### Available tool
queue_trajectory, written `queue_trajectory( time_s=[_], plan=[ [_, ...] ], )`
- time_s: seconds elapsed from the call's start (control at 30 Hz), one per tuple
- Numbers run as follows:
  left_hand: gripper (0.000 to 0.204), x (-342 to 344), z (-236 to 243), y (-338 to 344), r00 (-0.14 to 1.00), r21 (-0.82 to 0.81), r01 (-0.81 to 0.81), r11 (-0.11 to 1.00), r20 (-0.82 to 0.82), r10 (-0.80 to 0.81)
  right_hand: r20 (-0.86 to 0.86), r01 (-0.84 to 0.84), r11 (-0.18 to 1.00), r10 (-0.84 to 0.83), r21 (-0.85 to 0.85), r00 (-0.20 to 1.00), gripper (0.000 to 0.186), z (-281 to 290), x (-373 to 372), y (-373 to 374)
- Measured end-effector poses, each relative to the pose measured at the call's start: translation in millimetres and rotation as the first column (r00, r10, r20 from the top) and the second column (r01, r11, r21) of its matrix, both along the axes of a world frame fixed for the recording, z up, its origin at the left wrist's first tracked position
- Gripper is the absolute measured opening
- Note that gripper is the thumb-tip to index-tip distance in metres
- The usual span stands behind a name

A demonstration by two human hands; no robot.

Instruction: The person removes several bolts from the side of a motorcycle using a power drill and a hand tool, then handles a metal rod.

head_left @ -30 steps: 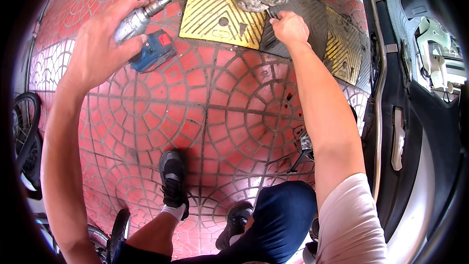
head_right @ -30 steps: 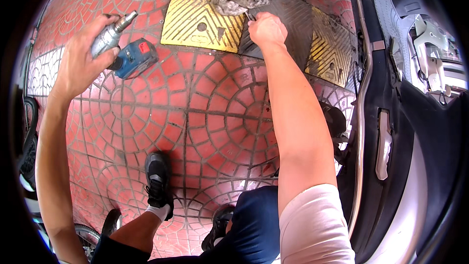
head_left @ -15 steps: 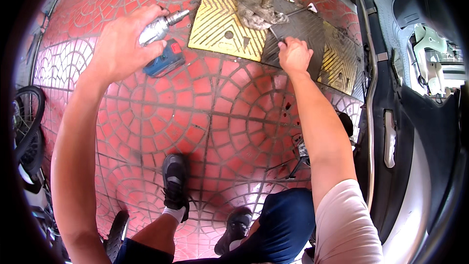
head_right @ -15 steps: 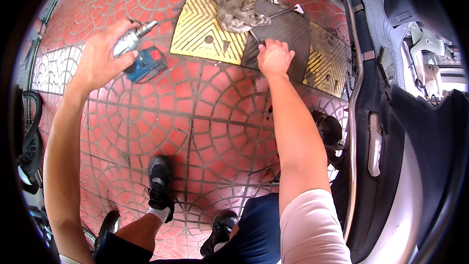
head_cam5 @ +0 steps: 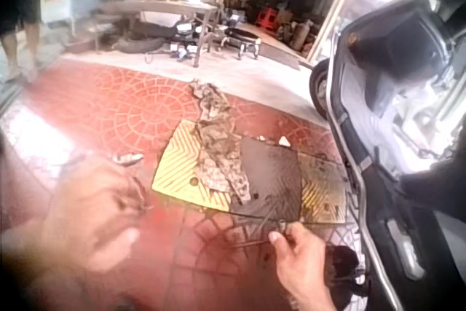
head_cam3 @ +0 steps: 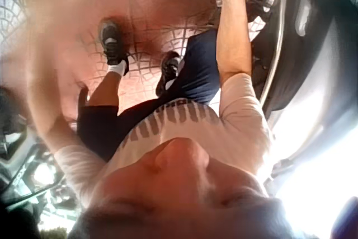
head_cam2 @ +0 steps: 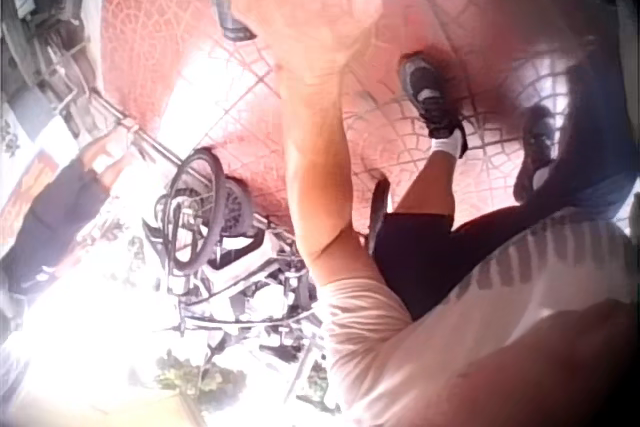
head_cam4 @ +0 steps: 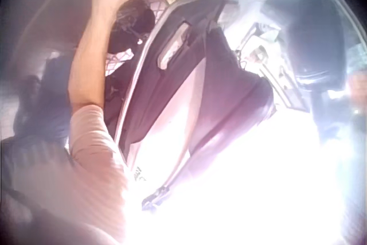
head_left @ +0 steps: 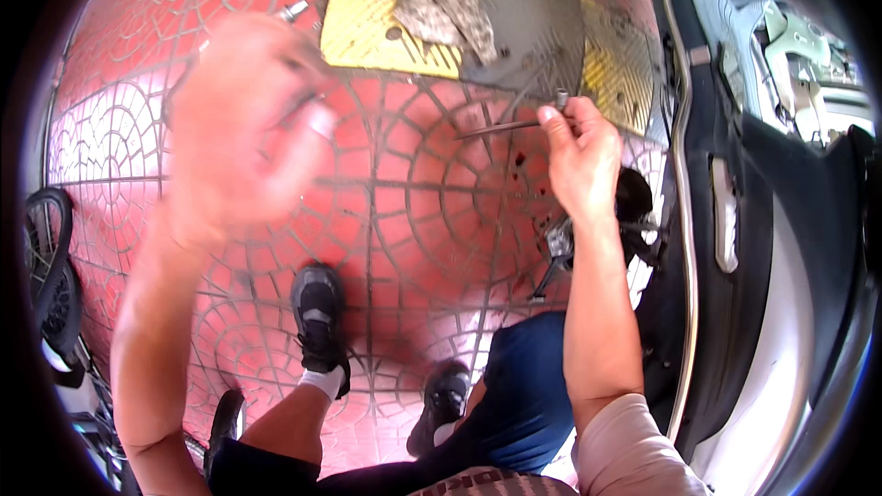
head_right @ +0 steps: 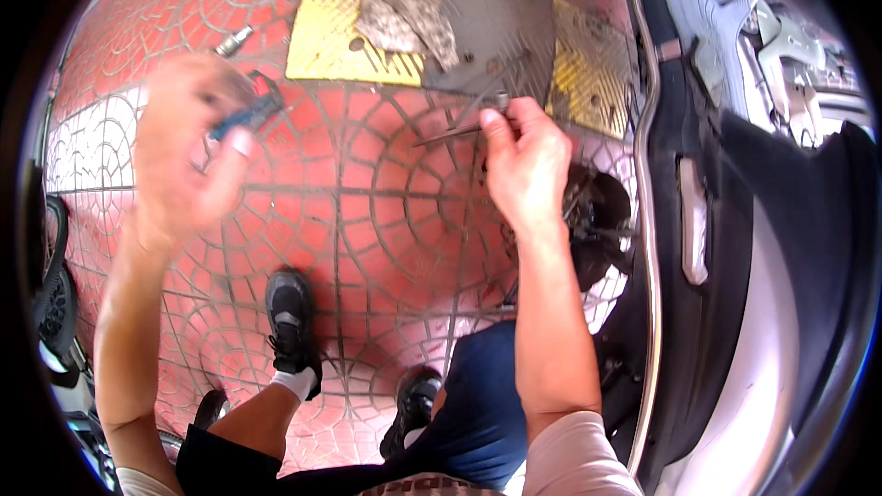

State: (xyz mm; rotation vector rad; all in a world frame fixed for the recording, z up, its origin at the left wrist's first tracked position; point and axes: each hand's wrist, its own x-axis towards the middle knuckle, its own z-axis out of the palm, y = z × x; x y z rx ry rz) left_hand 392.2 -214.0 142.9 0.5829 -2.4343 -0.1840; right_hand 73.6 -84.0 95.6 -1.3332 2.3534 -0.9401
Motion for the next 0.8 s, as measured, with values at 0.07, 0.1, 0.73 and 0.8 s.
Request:
queue_trajectory(
  time_s=[0.07,0.1,0.73,0.8],
  plan=[
    [0.034,-40.5,-26.9,51.3,0.989,0.337,-0.003,0.941,0.141,-0.047,-0.080,-0.105,0.993,0.101,-0.046,0.992,0.016,-7.8,14.1,18.4],
    [0.045,-62.8,-46.9,69.9,0.963,0.413,-0.082,0.907,0.268,-0.035,-0.048,-0.120,0.992,0.119,-0.032,0.992,0.016,-3.9,23.1,20.8],
    [0.022,-21.1,-158.6,93.0,0.998,0.977,-0.035,0.209,0.046,-0.050,0.828,0.502,0.848,-0.400,0.170,0.394,0.022,-72.9,-42.6,68.9],
    [0.020,-16.1,-154.9,93.6,0.992,0.933,-0.099,0.346,0.118,-0.034,0.837,0.458,0.872,-0.375,0.173,0.399,0.022,-66.6,-35.1,62.2]
  ],
)
